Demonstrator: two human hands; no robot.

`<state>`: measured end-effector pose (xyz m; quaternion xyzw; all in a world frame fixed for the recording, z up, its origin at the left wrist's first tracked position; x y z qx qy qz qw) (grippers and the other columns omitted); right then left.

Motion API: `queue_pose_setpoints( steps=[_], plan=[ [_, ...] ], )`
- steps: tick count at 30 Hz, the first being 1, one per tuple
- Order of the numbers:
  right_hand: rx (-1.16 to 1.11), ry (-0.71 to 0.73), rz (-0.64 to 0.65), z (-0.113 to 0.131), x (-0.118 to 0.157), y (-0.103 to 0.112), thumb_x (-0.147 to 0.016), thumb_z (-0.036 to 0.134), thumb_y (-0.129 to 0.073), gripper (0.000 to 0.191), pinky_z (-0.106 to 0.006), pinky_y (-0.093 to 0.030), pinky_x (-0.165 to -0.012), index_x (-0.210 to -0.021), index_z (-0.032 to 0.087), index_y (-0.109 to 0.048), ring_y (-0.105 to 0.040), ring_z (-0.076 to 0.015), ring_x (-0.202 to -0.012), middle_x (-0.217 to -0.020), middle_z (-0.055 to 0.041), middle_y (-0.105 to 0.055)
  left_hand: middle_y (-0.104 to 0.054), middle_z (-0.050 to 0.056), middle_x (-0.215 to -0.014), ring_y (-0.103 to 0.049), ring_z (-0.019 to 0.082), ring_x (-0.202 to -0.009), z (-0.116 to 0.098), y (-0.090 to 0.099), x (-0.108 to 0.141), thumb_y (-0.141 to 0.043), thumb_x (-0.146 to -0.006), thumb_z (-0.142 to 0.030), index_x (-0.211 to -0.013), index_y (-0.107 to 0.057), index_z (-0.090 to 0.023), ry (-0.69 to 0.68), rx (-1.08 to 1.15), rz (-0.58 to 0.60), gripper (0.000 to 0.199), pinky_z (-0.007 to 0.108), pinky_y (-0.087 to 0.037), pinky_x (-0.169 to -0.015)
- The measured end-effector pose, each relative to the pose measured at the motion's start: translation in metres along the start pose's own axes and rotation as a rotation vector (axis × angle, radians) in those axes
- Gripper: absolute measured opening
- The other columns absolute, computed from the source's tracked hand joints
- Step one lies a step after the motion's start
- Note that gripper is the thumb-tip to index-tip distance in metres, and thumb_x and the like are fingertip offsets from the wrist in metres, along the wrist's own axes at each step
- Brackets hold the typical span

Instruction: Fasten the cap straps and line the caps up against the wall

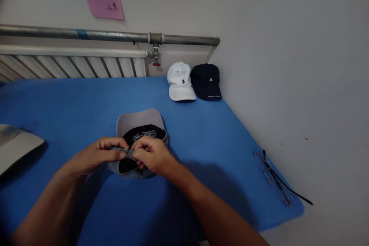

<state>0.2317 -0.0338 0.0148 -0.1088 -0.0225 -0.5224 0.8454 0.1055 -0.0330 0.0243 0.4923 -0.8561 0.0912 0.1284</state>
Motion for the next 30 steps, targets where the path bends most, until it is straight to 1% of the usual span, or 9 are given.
queue_pose_setpoints(
  steps=[5, 9, 15, 19, 23, 26, 28, 30],
  plan=[
    [0.062, -0.064, 0.040, -0.004, 0.002, 0.000, -0.068, 0.014, -0.059, 0.008, -0.019, -0.046, -0.048, -0.062, 0.018, -0.056, -0.053, -0.0064, -0.049, -0.062, 0.0045, -0.056, -0.064, -0.002, -0.069, -0.053, 0.010, -0.063, 0.002, 0.000, 0.001, -0.070, -0.071, -0.025, -0.076, -0.070, -0.019, 0.007, -0.086, 0.031, 0.008, 0.022, -0.040, -0.062],
    [0.127, -0.141, 0.112, -0.009, 0.003, 0.000, -0.068, 0.017, -0.061, 0.006, -0.021, -0.047, -0.049, -0.063, 0.018, -0.058, -0.055, -0.0081, -0.050, -0.061, 0.0039, -0.058, -0.066, -0.001, -0.074, -0.055, 0.012, -0.068, 0.004, -0.003, 0.001, -0.069, -0.073, -0.027, -0.080, -0.071, -0.019, 0.020, -0.163, 0.078, 0.011, 0.023, -0.042, -0.065],
    [0.168, -0.142, 0.163, -0.010, 0.003, 0.000, -0.070, 0.017, -0.063, 0.007, -0.020, -0.048, -0.050, -0.064, 0.018, -0.059, -0.055, -0.0071, -0.051, -0.064, 0.0039, -0.058, -0.064, -0.002, -0.071, -0.052, 0.011, -0.066, 0.003, -0.007, 0.000, -0.070, -0.073, -0.026, -0.078, -0.070, -0.019, 0.018, -0.213, 0.124, 0.009, 0.022, -0.041, -0.063],
    [0.128, -0.135, 0.150, -0.011, 0.003, 0.000, -0.070, 0.020, -0.067, 0.008, -0.020, -0.048, -0.051, -0.067, 0.017, -0.060, -0.056, -0.0065, -0.052, -0.067, 0.0039, -0.058, -0.065, -0.002, -0.072, -0.054, 0.011, -0.068, 0.001, -0.008, 0.000, -0.071, -0.073, -0.028, -0.078, -0.069, -0.018, 0.030, -0.213, 0.111, 0.011, 0.023, -0.042, -0.065],
    [0.072, -0.051, 0.124, -0.003, 0.003, -0.001, -0.070, 0.022, -0.069, 0.011, -0.021, -0.047, -0.053, -0.070, 0.018, -0.060, -0.054, -0.0067, -0.054, -0.069, 0.0041, -0.057, -0.066, -0.001, -0.075, -0.055, 0.011, -0.070, 0.003, -0.004, 0.001, -0.073, -0.072, -0.028, -0.079, -0.068, -0.018, 0.045, -0.181, 0.078, 0.013, 0.023, -0.042, -0.067],
    [0.044, 0.042, 0.083, 0.005, 0.004, 0.001, -0.071, 0.026, -0.072, 0.016, -0.024, -0.048, -0.058, -0.080, 0.019, -0.061, -0.053, -0.0084, -0.058, -0.071, 0.0046, -0.056, -0.063, -0.002, -0.072, -0.053, 0.010, -0.067, 0.004, 0.000, 0.002, -0.073, -0.071, -0.031, -0.079, -0.067, -0.017, 0.045, -0.093, 0.030, 0.017, 0.023, -0.041, -0.065],
    [0.130, 0.175, 0.045, 0.014, 0.005, 0.003, -0.070, 0.026, -0.076, 0.023, -0.025, -0.047, -0.061, -0.087, 0.021, -0.062, -0.054, -0.0098, -0.064, -0.075, 0.0041, -0.056, -0.062, -0.002, -0.070, -0.052, 0.010, -0.065, 0.005, 0.003, 0.002, -0.071, -0.073, -0.033, -0.078, -0.066, -0.016, 0.036, -0.036, -0.012, 0.018, 0.023, -0.040, -0.064],
    [0.305, 0.352, 0.014, 0.024, 0.008, 0.002, -0.069, 0.024, -0.078, 0.027, -0.026, -0.047, -0.065, -0.092, 0.022, -0.063, -0.055, -0.0115, -0.071, -0.082, 0.0023, -0.058, -0.058, -0.002, -0.068, -0.049, 0.010, -0.063, 0.004, 0.003, 0.002, -0.069, -0.074, -0.035, -0.076, -0.064, -0.016, 0.022, -0.019, -0.034, 0.020, 0.023, -0.038, -0.062]
  ],
)
Point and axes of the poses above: each hand's wrist, its own x-axis away from the middle knuckle, its own y-axis out of the back of the hand, z = x × y, the point moved 7 cm from there along -x, towards the middle knuckle
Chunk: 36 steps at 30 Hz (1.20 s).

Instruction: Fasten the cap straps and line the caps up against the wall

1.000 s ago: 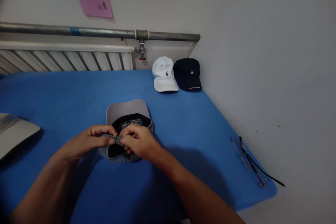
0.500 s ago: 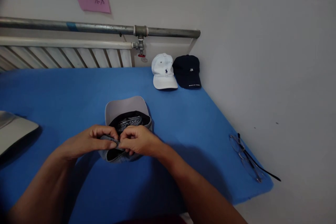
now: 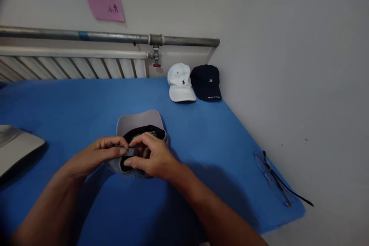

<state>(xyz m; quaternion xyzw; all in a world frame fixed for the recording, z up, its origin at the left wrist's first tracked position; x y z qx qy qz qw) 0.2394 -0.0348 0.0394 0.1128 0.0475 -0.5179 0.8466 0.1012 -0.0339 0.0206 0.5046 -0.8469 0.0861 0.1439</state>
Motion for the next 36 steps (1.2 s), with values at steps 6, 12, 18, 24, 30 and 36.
queue_pose_setpoints(
  steps=[6, 12, 18, 24, 30, 36],
  plan=[
    [0.270, 0.273, -0.057, 0.013, 0.005, -0.003, -0.078, 0.017, -0.070, 0.021, -0.029, -0.048, -0.074, -0.097, 0.022, -0.064, -0.059, -0.0143, -0.080, -0.089, -0.0008, -0.063, -0.054, -0.003, -0.070, -0.045, 0.009, -0.062, 0.002, -0.003, 0.001, -0.066, -0.078, -0.034, -0.083, -0.061, -0.016, -0.023, 0.005, 0.037, 0.018, 0.022, -0.035, -0.059],
    [0.266, 0.291, -0.148, 0.014, 0.006, 0.003, -0.078, 0.021, -0.071, 0.017, -0.028, -0.048, -0.070, -0.093, 0.021, -0.064, -0.059, -0.0141, -0.075, -0.086, -0.0009, -0.063, -0.057, -0.003, -0.080, -0.047, 0.009, -0.069, -0.007, -0.003, -0.002, -0.066, -0.079, -0.026, -0.087, -0.057, -0.020, -0.131, 0.063, -0.001, 0.013, 0.022, -0.036, -0.062],
    [0.267, 0.326, -0.129, 0.013, 0.008, 0.000, -0.079, 0.020, -0.071, 0.019, -0.029, -0.050, -0.073, -0.097, 0.022, -0.064, -0.061, -0.0152, -0.080, -0.089, -0.0017, -0.065, -0.051, -0.003, -0.073, -0.042, 0.010, -0.067, -0.005, -0.006, -0.002, -0.062, -0.080, -0.027, -0.084, -0.061, -0.019, -0.085, -0.053, 0.041, 0.010, 0.024, -0.033, -0.060],
    [0.273, 0.317, -0.090, 0.013, 0.008, -0.003, -0.079, 0.016, -0.071, 0.021, -0.029, -0.050, -0.076, -0.098, 0.022, -0.064, -0.062, -0.0147, -0.082, -0.090, -0.0013, -0.065, -0.053, -0.001, -0.078, -0.047, 0.013, -0.075, -0.002, -0.006, -0.003, -0.067, -0.078, -0.036, -0.079, -0.061, -0.018, -0.048, 0.038, 0.014, 0.018, 0.027, -0.036, -0.068],
    [0.271, 0.279, -0.105, 0.009, 0.007, -0.003, -0.078, 0.017, -0.071, 0.020, -0.027, -0.049, -0.070, -0.096, 0.021, -0.064, -0.059, -0.0130, -0.075, -0.085, -0.0002, -0.062, -0.056, 0.000, -0.082, -0.049, 0.015, -0.081, -0.004, -0.003, -0.003, -0.067, -0.076, -0.029, -0.070, -0.061, -0.018, -0.080, 0.082, -0.007, 0.014, 0.027, -0.037, -0.075],
    [0.250, 0.210, -0.118, 0.004, 0.006, 0.000, -0.076, 0.017, -0.069, 0.019, -0.022, -0.048, -0.058, -0.093, 0.022, -0.063, -0.056, -0.0105, -0.066, -0.084, 0.0008, -0.058, -0.059, 0.002, -0.091, -0.050, 0.017, -0.086, -0.004, 0.007, 0.001, -0.060, -0.073, -0.023, -0.064, -0.056, -0.017, -0.076, 0.083, -0.036, 0.012, 0.028, -0.037, -0.075]
  ],
)
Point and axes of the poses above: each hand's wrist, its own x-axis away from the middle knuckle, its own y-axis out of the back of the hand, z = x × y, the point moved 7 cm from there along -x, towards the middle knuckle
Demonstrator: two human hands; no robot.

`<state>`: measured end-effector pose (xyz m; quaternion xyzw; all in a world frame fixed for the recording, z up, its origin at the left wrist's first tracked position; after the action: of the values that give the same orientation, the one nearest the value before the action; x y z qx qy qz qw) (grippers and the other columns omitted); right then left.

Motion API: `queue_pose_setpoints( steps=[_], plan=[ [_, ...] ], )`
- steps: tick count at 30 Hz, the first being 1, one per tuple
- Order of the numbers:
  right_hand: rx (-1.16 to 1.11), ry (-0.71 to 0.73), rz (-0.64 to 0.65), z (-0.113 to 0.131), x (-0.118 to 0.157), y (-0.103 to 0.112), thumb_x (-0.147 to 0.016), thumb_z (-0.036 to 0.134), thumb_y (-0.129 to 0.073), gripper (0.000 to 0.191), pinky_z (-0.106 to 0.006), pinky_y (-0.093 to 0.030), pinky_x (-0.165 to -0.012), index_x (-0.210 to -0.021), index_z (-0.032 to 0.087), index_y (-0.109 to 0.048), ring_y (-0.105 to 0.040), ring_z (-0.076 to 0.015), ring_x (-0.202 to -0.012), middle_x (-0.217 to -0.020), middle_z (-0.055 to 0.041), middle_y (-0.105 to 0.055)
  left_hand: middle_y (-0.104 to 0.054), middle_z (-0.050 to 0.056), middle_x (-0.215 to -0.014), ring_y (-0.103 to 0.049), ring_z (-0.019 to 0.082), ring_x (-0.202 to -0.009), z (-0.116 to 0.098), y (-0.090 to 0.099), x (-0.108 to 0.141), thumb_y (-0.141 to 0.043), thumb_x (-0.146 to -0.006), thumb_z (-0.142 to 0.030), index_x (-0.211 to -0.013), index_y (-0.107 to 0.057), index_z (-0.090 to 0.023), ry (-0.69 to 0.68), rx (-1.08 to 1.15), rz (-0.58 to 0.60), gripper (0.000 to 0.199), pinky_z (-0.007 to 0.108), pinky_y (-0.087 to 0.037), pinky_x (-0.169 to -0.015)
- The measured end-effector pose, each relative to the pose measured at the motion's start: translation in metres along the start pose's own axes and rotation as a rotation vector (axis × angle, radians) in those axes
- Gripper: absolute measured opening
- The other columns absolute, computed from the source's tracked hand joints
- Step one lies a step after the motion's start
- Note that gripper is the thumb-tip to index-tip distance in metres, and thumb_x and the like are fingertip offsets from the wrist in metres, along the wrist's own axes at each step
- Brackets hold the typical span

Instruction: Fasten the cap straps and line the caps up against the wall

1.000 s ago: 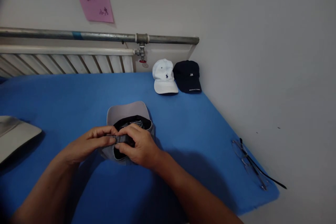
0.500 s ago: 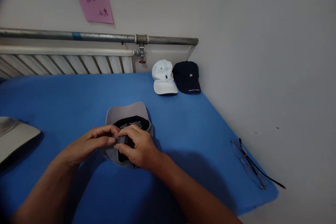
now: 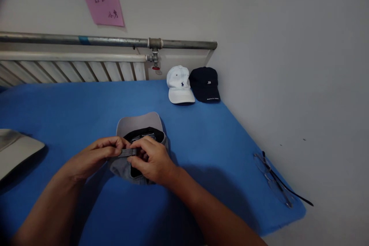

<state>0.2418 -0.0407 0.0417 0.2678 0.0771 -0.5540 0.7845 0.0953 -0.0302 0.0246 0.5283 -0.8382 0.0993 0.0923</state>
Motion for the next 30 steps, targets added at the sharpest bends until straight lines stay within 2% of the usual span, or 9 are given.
queue_pose_setpoints(
  steps=[6, 10, 13, 17, 19, 21, 24, 27, 30],
  plan=[
    [0.038, -0.013, 0.002, 0.002, -0.001, 0.002, -0.076, 0.015, -0.067, 0.017, -0.024, -0.049, -0.061, -0.091, 0.021, -0.062, -0.055, -0.0105, -0.064, -0.081, 0.0010, -0.057, -0.059, 0.001, -0.085, -0.047, 0.013, -0.076, -0.002, 0.003, 0.002, -0.059, -0.073, -0.023, -0.061, -0.052, -0.017, -0.001, -0.002, 0.024, 0.015, 0.025, -0.036, -0.068],
    [0.061, 0.028, 0.079, 0.007, 0.000, -0.002, -0.078, 0.017, -0.065, 0.018, -0.027, -0.051, -0.065, -0.096, 0.021, -0.063, -0.056, -0.0116, -0.067, -0.086, -0.0012, -0.060, -0.053, -0.002, -0.076, -0.044, 0.012, -0.071, 0.000, 0.000, 0.002, -0.063, -0.081, -0.034, -0.079, -0.061, -0.019, 0.019, -0.111, 0.040, 0.016, 0.024, -0.034, -0.065],
    [0.002, 0.037, 0.140, 0.007, -0.001, -0.003, -0.075, 0.013, -0.064, 0.027, -0.028, -0.051, -0.068, -0.101, 0.020, -0.063, -0.058, -0.0124, -0.071, -0.090, -0.0018, -0.061, -0.051, -0.003, -0.072, -0.042, 0.011, -0.066, 0.006, -0.008, 0.003, -0.069, -0.079, -0.040, -0.081, -0.063, -0.018, 0.076, -0.168, 0.158, 0.024, 0.024, -0.033, -0.061],
    [-0.096, -0.063, 0.057, -0.001, -0.005, 0.010, -0.075, 0.006, -0.050, 0.031, -0.029, -0.052, -0.074, -0.100, 0.019, -0.062, -0.062, -0.0141, -0.081, -0.092, -0.0030, -0.065, -0.056, -0.002, -0.071, -0.044, 0.010, -0.064, 0.006, -0.012, 0.007, -0.071, -0.076, -0.035, -0.084, -0.069, -0.018, 0.104, -0.155, 0.252, 0.019, 0.023, -0.033, -0.060],
    [-0.116, -0.087, 0.107, -0.002, -0.006, 0.008, -0.076, 0.005, -0.048, 0.034, -0.032, -0.051, -0.081, -0.103, 0.019, -0.062, -0.063, -0.0154, -0.090, -0.097, -0.0037, -0.067, -0.060, -0.001, -0.075, -0.048, 0.011, -0.067, 0.003, -0.012, 0.008, -0.072, -0.075, -0.031, -0.085, -0.072, -0.019, 0.087, -0.136, 0.251, 0.015, 0.023, -0.035, -0.063],
    [-0.147, -0.081, 0.220, 0.001, -0.005, 0.000, -0.077, 0.004, -0.048, 0.035, -0.034, -0.050, -0.086, -0.106, 0.020, -0.061, -0.063, -0.0161, -0.094, -0.099, -0.0035, -0.067, -0.062, -0.001, -0.075, -0.049, 0.011, -0.068, 0.000, -0.011, 0.008, -0.072, -0.075, -0.028, -0.085, -0.073, -0.021, 0.055, -0.118, 0.231, 0.012, 0.023, -0.037, -0.064],
    [-0.240, -0.138, 0.296, 0.004, -0.003, -0.006, -0.077, 0.006, -0.050, 0.031, -0.033, -0.051, -0.083, -0.102, 0.021, -0.061, -0.063, -0.0151, -0.090, -0.094, -0.0012, -0.066, -0.060, -0.002, -0.073, -0.048, 0.010, -0.067, -0.003, -0.010, 0.009, -0.071, -0.076, -0.028, -0.083, -0.073, -0.022, 0.027, -0.106, 0.210, 0.010, 0.023, -0.037, -0.064],
    [-0.305, -0.230, 0.245, 0.002, -0.003, -0.002, -0.075, 0.009, -0.055, 0.021, -0.031, -0.050, -0.078, -0.092, 0.021, -0.061, -0.060, -0.0137, -0.082, -0.084, 0.0012, -0.061, -0.058, -0.002, -0.071, -0.045, 0.010, -0.064, -0.004, -0.013, 0.011, -0.068, -0.079, -0.029, -0.083, -0.071, -0.020, 0.008, -0.118, 0.239, 0.010, 0.022, -0.036, -0.061],
    [-0.332, -0.253, 0.224, 0.001, -0.003, -0.001, -0.074, 0.009, -0.054, 0.019, -0.029, -0.049, -0.073, -0.087, 0.021, -0.060, -0.057, -0.0124, -0.075, -0.078, 0.0027, -0.058, -0.061, 0.000, -0.080, -0.050, 0.012, -0.070, -0.007, -0.018, 0.013, -0.066, -0.080, -0.031, -0.091, -0.069, -0.020, -0.003, -0.128, 0.293, 0.016, 0.023, -0.038, -0.063]
  ],
)
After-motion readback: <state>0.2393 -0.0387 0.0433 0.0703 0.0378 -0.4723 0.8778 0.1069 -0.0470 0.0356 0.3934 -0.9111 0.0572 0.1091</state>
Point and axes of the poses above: each hand's wrist, its own x-axis away from the middle knuckle, its own y-axis out of the back of the hand, z = x × y, the point moved 7 cm from there along -x, towards the middle knuckle
